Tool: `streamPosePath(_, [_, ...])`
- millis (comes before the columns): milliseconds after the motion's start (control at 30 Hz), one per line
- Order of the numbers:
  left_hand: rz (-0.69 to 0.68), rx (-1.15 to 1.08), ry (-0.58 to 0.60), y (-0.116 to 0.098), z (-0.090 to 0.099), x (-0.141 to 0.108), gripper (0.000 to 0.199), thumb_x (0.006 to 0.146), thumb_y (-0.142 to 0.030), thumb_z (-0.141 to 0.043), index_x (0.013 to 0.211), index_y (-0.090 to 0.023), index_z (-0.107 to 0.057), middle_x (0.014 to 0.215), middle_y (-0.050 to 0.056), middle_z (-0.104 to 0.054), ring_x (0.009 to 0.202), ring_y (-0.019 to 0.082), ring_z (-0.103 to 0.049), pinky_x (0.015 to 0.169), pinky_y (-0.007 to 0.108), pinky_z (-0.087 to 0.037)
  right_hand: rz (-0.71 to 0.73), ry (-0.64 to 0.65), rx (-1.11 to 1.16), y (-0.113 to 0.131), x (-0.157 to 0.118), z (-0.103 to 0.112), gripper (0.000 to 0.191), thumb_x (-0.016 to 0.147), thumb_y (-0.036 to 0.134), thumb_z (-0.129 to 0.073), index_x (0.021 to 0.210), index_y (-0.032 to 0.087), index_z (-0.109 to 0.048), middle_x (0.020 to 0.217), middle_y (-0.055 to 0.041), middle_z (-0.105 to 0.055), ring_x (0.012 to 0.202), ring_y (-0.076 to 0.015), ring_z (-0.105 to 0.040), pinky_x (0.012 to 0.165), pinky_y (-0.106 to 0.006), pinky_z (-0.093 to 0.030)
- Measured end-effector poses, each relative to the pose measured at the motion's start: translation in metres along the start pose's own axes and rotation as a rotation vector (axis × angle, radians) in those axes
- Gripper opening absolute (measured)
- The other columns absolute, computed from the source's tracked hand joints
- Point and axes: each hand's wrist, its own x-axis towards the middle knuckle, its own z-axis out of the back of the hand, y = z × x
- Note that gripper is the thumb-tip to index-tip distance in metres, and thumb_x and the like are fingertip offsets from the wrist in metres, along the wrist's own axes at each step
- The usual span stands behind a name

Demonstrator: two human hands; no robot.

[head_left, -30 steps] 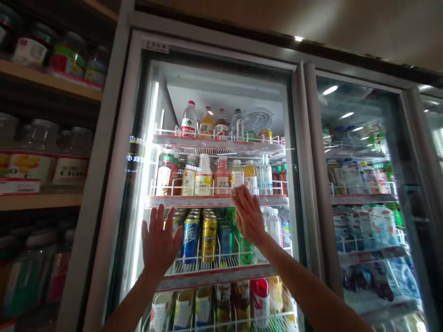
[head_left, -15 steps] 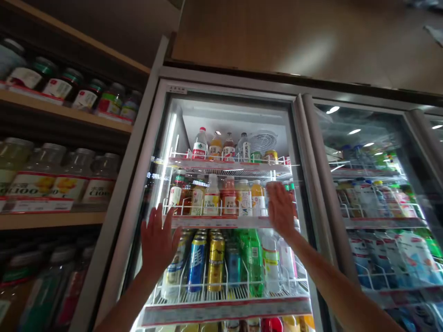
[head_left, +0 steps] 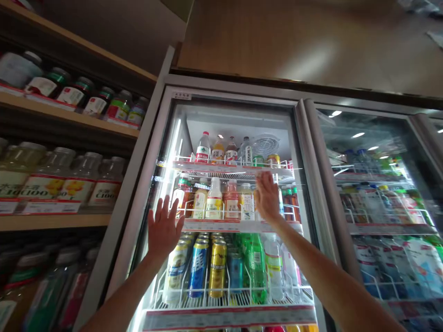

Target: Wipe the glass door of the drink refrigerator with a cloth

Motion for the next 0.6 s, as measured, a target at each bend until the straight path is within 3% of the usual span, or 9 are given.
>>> streamPosePath(67, [0.009,-0.007,0.017,0.000,0.000,0.001,0.055,0.092,-0.041,-0.033,0.143,-0.023,-0.026,0.150,0.013,-0.026,0.140,0.029,-0.021,0.110,0.056,-0.018,0.303,0.162,0.063,0.018,0.000,-0.002,0.056,0.090,0.020,-0.034,0.145,0.024,-0.026,0.153,-0.0024,-0.025,0.143,-0.0198,-0.013,0.112,-0.045,-0.025])
streamPosePath(133, [0.012,-0.005,0.037,0.000,0.000,0.001,0.054,0.092,-0.041,-0.032,0.143,-0.022,-0.029,0.150,0.013,-0.026,0.140,0.030,-0.021,0.110,0.056,-0.018,0.418,0.232,0.085,0.026,0.005,-0.003,0.056,0.090,0.019,-0.035,0.145,0.028,-0.026,0.153,0.0000,-0.026,0.142,-0.0181,-0.015,0.112,-0.045,-0.023])
streamPosePath(267, [0.014,0.018,0.050,-0.001,0.000,0.000,0.054,0.092,-0.041,-0.031,0.142,-0.021,-0.032,0.150,0.013,-0.027,0.140,0.028,-0.020,0.111,0.055,-0.018,-0.042,0.065,0.039,0.028,0.025,-0.009,0.053,0.090,0.019,-0.033,0.143,0.023,-0.032,0.152,-0.0064,-0.026,0.142,-0.0241,-0.015,0.109,-0.053,-0.025])
streamPosePath(300, [0.015,0.024,0.051,-0.001,0.001,0.000,0.054,0.092,-0.042,-0.031,0.141,-0.020,-0.032,0.150,0.013,-0.027,0.140,0.028,-0.020,0.111,0.054,-0.018,-0.073,0.050,0.046,0.033,0.026,-0.011,0.053,0.090,0.019,-0.034,0.143,0.022,-0.032,0.152,-0.0066,-0.026,0.142,-0.0244,-0.014,0.109,-0.053,-0.024])
streamPosePath(333, [0.017,0.029,0.058,0.000,0.002,0.001,0.054,0.092,-0.042,-0.030,0.141,-0.019,-0.033,0.150,0.013,-0.028,0.140,0.028,-0.020,0.111,0.054,-0.019,-0.012,0.067,0.068,0.041,0.024,-0.012,0.054,0.089,0.019,-0.035,0.143,0.023,-0.030,0.152,-0.0057,-0.026,0.143,-0.0236,-0.013,0.110,-0.052,-0.023])
streamPosePath(433, [-0.008,0.034,0.110,0.004,0.010,0.003,0.054,0.092,-0.044,-0.031,0.140,-0.021,-0.035,0.149,0.012,-0.029,0.140,0.028,-0.022,0.110,0.053,-0.021,0.444,0.221,0.157,0.065,0.014,-0.012,0.058,0.088,0.017,-0.039,0.144,0.026,-0.028,0.152,0.0009,-0.027,0.143,-0.0181,-0.012,0.114,-0.045,-0.020])
streamPosePath(467, [-0.015,0.038,0.125,0.007,0.012,0.004,0.053,0.092,-0.044,-0.031,0.140,-0.022,-0.036,0.149,0.011,-0.029,0.139,0.028,-0.023,0.110,0.053,-0.021,0.527,0.255,0.169,0.069,0.014,-0.012,0.058,0.087,0.016,-0.039,0.143,0.027,-0.029,0.152,0.0023,-0.028,0.143,-0.0172,-0.013,0.114,-0.045,-0.019])
streamPosePath(533, [-0.004,0.057,0.132,0.015,0.018,0.005,0.052,0.091,-0.043,-0.031,0.139,-0.023,-0.037,0.149,0.011,-0.029,0.139,0.029,-0.024,0.110,0.055,-0.019,0.423,0.251,0.149,0.072,0.022,-0.011,0.056,0.088,0.015,-0.038,0.142,0.026,-0.033,0.151,0.0001,-0.029,0.142,-0.0195,-0.017,0.113,-0.048,-0.020])
streamPosePath(600, [0.025,0.084,0.122,0.023,0.023,0.005,0.052,0.091,-0.043,-0.030,0.139,-0.021,-0.038,0.149,0.012,-0.029,0.139,0.030,-0.024,0.110,0.056,-0.018,0.132,0.188,0.107,0.072,0.035,-0.013,0.053,0.088,0.016,-0.037,0.141,0.021,-0.036,0.151,-0.0054,-0.028,0.141,-0.0248,-0.018,0.110,-0.053,-0.021])
